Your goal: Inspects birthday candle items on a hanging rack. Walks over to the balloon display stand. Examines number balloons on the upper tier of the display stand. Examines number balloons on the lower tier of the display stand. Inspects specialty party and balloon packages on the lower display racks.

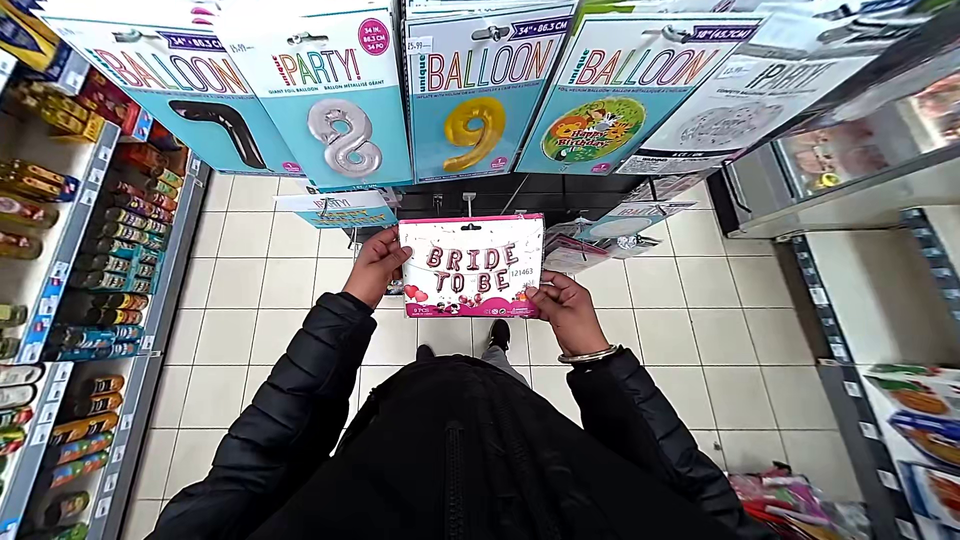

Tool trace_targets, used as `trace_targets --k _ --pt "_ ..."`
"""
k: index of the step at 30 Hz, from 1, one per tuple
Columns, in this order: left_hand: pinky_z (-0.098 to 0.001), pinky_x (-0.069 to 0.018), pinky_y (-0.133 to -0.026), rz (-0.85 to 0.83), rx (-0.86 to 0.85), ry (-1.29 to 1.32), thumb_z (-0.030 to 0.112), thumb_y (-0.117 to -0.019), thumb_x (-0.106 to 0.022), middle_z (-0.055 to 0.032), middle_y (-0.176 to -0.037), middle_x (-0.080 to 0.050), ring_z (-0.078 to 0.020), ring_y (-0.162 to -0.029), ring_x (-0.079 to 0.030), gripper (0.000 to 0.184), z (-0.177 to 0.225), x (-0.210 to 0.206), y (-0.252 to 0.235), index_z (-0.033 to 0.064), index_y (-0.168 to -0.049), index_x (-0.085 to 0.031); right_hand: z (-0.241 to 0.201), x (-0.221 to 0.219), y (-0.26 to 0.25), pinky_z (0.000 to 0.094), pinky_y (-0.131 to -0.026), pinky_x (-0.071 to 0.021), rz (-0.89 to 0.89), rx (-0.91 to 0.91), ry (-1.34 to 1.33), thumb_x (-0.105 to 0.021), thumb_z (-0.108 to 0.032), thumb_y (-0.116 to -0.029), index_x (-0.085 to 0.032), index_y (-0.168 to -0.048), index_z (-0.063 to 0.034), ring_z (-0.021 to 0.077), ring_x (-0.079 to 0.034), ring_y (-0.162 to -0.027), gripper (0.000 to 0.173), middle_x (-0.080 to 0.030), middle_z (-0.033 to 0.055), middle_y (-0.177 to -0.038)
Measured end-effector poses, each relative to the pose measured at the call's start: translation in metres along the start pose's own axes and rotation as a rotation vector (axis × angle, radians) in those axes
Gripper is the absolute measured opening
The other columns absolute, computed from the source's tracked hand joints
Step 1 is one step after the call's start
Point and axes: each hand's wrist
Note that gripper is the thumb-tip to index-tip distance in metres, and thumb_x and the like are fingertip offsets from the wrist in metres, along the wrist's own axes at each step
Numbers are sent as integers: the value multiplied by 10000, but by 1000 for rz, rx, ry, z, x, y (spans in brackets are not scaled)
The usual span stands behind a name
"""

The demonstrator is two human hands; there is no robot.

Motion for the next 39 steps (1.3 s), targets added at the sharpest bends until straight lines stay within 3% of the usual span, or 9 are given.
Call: trace_targets --k 4,8,25,31,39 --pt "-403 -634 -796 3 6 4 -6 -1034 -454 -153 -1102 -725 -227 -913 -741 344 1 0 0 -9 -1374 -506 0 0 -3 400 -730 -649 -2 18 -11 -644 -11 -979 -634 -1244 8 234 -749 -798 265 -751 157 -945" --pt "-412 -631 -803 12 9 -11 -9 -1034 -443 -150 -1119 -720 -231 -928 -738 352 1 -1 0 -7 -1382 -497 -3 0 2 393 -739 -642 -16 13 43 -629 -39 -1000 -634 -1257 -33 214 -741 -820 257 -749 117 -979" --pt "-402 -631 -799 13 12 -9 -18 -1037 -446 -150 -1128 -719 -225 -927 -737 350 -2 0 -2 -7 -1382 -503 4 4 -2 408 -798 -636 -29 12 51 -623 -45 -1006 -619 -1297 -41 224 -740 -880 292 -744 127 -1022" --pt "-377 -623 -779 88 38 -48 -25 -1038 -465 -151 -1107 -725 -211 -903 -733 367 -16 4 -13 -6 -1404 -493 10 10 -10 426 -904 -588 44 10 69 -661 -56 -949 -473 -1483 -114 254 -681 -1081 568 -649 118 -1307" --pt "-410 -608 -838 180 47 -147 -4 -1047 -475 -151 -1154 -706 -221 -977 -714 353 -47 13 -43 -6 -1399 -504 9 9 -9 428 -899 -584 100 -28 77 -647 -59 -962 -460 -1493 -121 251 -671 -1099 566 -630 124 -1329"
Point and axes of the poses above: each hand's wrist, its own y-axis away from the middle knuckle, its own x-axis out of the back of the hand, z = x × y
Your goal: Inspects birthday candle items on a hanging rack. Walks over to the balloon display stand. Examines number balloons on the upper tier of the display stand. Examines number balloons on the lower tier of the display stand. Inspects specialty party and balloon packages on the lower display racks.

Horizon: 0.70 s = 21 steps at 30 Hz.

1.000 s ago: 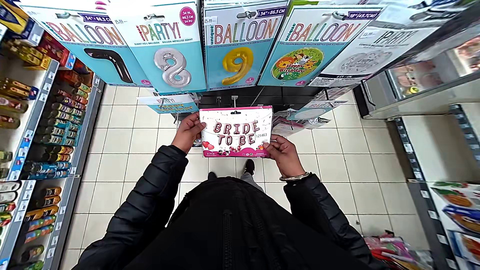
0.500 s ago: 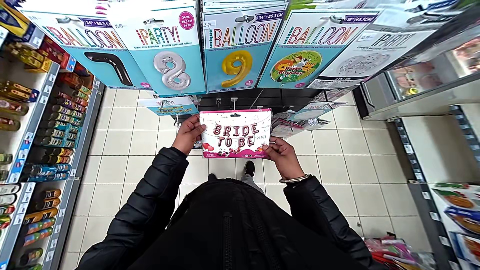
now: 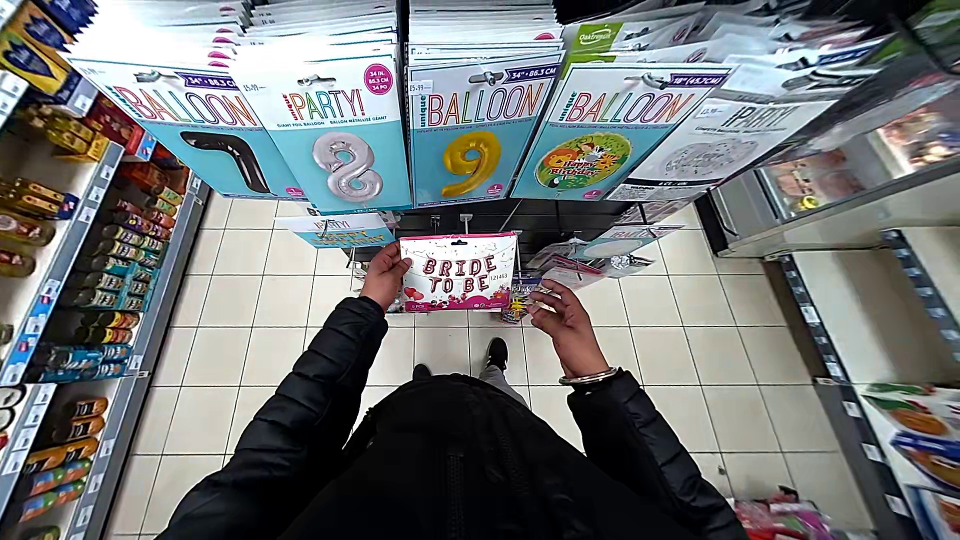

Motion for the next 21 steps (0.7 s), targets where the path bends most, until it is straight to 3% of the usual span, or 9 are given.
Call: trace_targets --k 6,9,16,18,21 --pt "-409 -608 -858 12 -17 5 -4 -1051 -471 -149 -1169 -704 -218 -999 -715 353 -4 1 -14 -6 -1403 -503 4 4 1 432 -900 -588 13 -7 1 -657 -58 -956 -476 -1489 -131 263 -674 -1105 567 -641 118 -1325" --pt "-380 -607 -805 11 -65 1 -8 -1044 -475 -136 -1105 -717 -189 -937 -715 330 -10 -1 -21 -9 -1370 -527 6 5 -2 433 -887 -592 18 -5 2 -654 -56 -957 -492 -1474 -125 262 -678 -1097 546 -650 118 -1312" --pt "-379 -602 -844 36 -106 -35 16 -1052 -487 -134 -1087 -723 -182 -951 -716 328 -19 -7 -36 -13 -1377 -517 12 -4 -16 440 -867 -591 4 -27 20 -645 -46 -964 -497 -1454 -96 263 -679 -1056 515 -646 139 -1286" --pt "-362 -581 -895 56 -115 -87 24 -1050 -503 -136 -1120 -719 -169 -992 -707 345 -21 -7 -41 -14 -1393 -507 14 -6 -22 447 -864 -591 -10 -23 43 -644 -66 -960 -498 -1455 -103 261 -679 -1056 517 -646 138 -1292" --pt "-413 -536 -1013 53 -154 -162 -21 -1004 -534 -176 -1265 -667 -220 -1150 -662 451 -26 -1 -45 0 -1450 -472 14 -10 -31 440 -821 -595 -33 10 84 -637 -56 -955 -504 -1449 -91 258 -686 -1024 513 -643 140 -1299"
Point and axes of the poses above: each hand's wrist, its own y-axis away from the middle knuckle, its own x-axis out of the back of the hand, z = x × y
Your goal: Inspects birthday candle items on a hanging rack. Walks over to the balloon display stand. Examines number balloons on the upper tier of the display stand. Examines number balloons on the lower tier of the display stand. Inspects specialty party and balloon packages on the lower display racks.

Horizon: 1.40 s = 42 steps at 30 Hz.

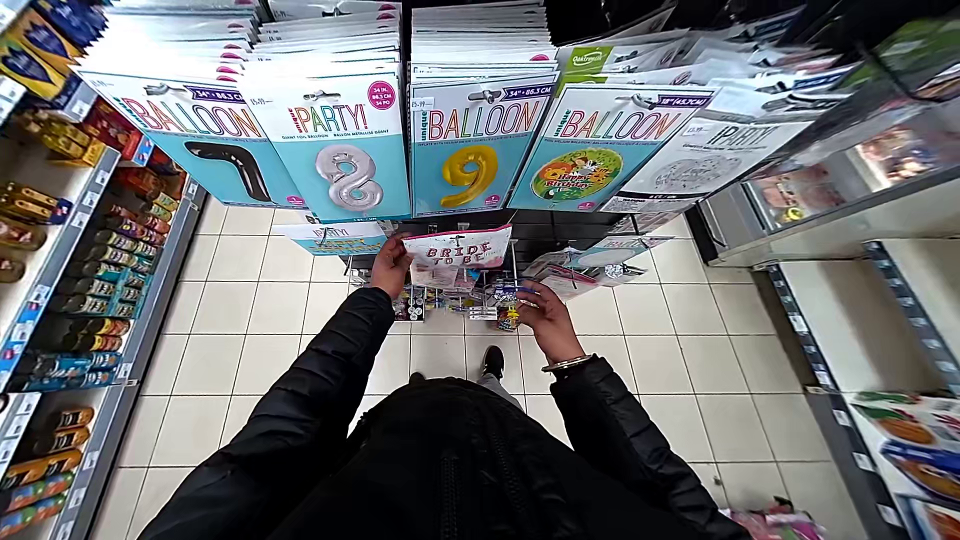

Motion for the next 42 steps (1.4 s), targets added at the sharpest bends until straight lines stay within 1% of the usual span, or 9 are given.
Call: trace_targets --k 5,12,16,20,26,33,35,38,42 --pt "-435 -469 -1119 28 11 -53 -22 -974 -553 -159 -1536 -480 -247 -1376 -522 635 2 10 23 47 -1563 -327 -7 -5 -28 428 -917 -588 23 110 145 -675 -92 -941 -532 -1429 -52 240 -681 -1099 510 -647 150 -1305" --pt "-473 -583 -963 9 108 111 9 -992 -552 -169 -1347 -640 -299 -1146 -683 511 40 19 98 13 -1486 -421 -51 -14 -81 523 -1085 -484 72 368 474 -759 -218 -907 -497 -1486 -72 307 -538 -1348 652 -532 171 -1485" --pt "-431 -585 -939 -36 124 101 12 -1007 -481 -122 -1352 -646 -252 -1122 -695 463 64 24 127 58 -1468 -456 -60 -21 -113 541 -1133 -430 26 497 596 -807 -289 -863 -538 -1443 -40 348 -528 -1355 687 -558 216 -1441" --pt "-434 -584 -937 -31 85 109 20 -1006 -489 -124 -1341 -652 -259 -1119 -694 446 74 28 136 53 -1451 -479 -62 -31 -139 636 -1112 -376 -70 629 871 -755 -335 -893 -647 -1353 -102 401 -562 -1285 526 -641 189 -1333" --pt "-436 -583 -939 -21 90 117 25 -1009 -503 -113 -1347 -649 -259 -1117 -693 444 78 29 142 67 -1452 -493 -60 -51 -151 673 -1097 -317 -105 698 1110 -678 -302 -969 -682 -1327 -236 378 -579 -1264 364 -672 91 -1331" --pt "-433 -584 -937 -16 97 131 36 -1006 -495 -108 -1352 -644 -261 -1118 -691 436 79 31 145 79 -1441 -494 -55 -46 -131 674 -1186 -215 -155 740 1034 -633 -205 -1002 -772 -1127 -141 392 -576 -1284 198 -754 87 -1145" --pt "-426 -586 -929 -17 90 134 32 -1009 -501 -107 -1333 -653 -256 -1104 -694 430 77 30 144 77 -1437 -498 -55 -43 -122 620 -1166 -319 -199 715 987 -614 -190 -1015 -767 -1123 -118 326 -662 -1175 200 -760 94 -1096" --pt "-425 -589 -923 0 89 119 25 -1003 -484 -100 -1344 -649 -244 -1107 -695 438 74 29 143 77 -1438 -501 -60 -36 -105 599 -900 -544 -284 633 870 -589 -207 -1034 -754 -1116 -97 311 -730 -935 214 -757 130 -973" --pt "-428 -534 -1002 92 103 58 79 -1003 -530 -91 -1435 -579 -223 -1222 -624 431 62 29 142 90 -1433 -519 -80 -22 -80 533 -848 -558 -438 464 695 -579 -198 -1046 -749 -1134 -94 240 -714 -883 218 -744 105 -944"
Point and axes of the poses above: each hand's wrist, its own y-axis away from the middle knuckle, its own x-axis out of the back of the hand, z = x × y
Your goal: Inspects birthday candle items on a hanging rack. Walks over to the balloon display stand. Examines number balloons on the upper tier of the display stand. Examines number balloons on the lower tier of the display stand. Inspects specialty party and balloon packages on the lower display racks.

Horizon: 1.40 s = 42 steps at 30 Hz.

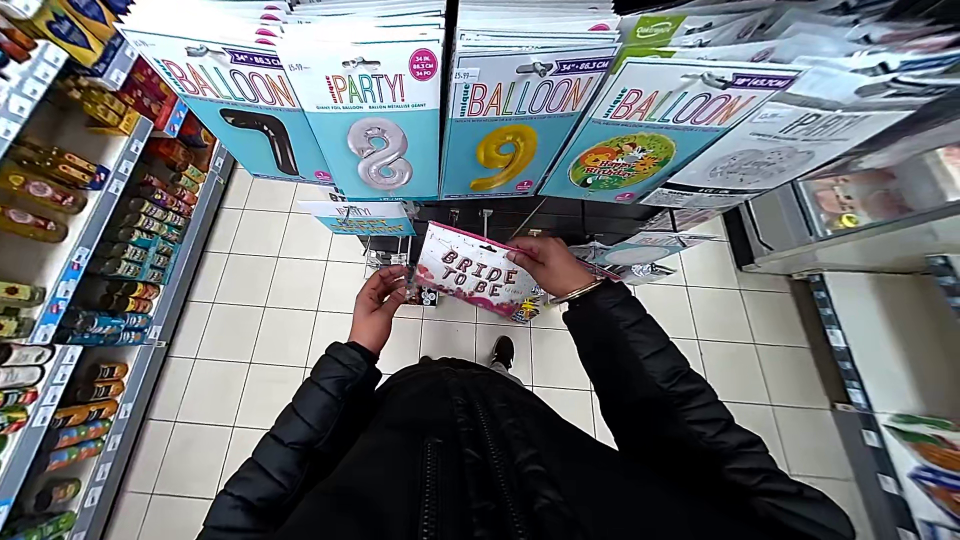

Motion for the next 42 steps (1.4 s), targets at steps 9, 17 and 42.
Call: trace_targets --k 9,17,42 --pt "-491 -585 -931 -178 142 294 66 -1040 -418 -155 -1304 -639 -275 -1117 -680 427 7 -12 8 58 -1464 -473 -31 39 25 301 -774 -623 -53 7 -407 -510 -106 -1073 -696 -1209 -37 115 -724 -828 241 -753 69 -970" --pt "-461 -610 -883 -205 75 372 4 -1036 -422 -152 -1248 -669 -257 -1041 -711 397 19 -11 17 57 -1415 -525 -47 58 37 290 -736 -629 12 45 -396 -592 -68 -1021 -705 -1165 -22 128 -730 -801 189 -759 72 -938" --pt "-453 -619 -854 -199 81 411 -2 -1032 -442 -166 -1192 -691 -253 -971 -730 379 15 -13 28 46 -1396 -536 -58 59 44 280 -730 -630 43 57 -343 -632 -105 -1007 -736 -1160 -46 117 -732 -789 194 -768 58 -935"
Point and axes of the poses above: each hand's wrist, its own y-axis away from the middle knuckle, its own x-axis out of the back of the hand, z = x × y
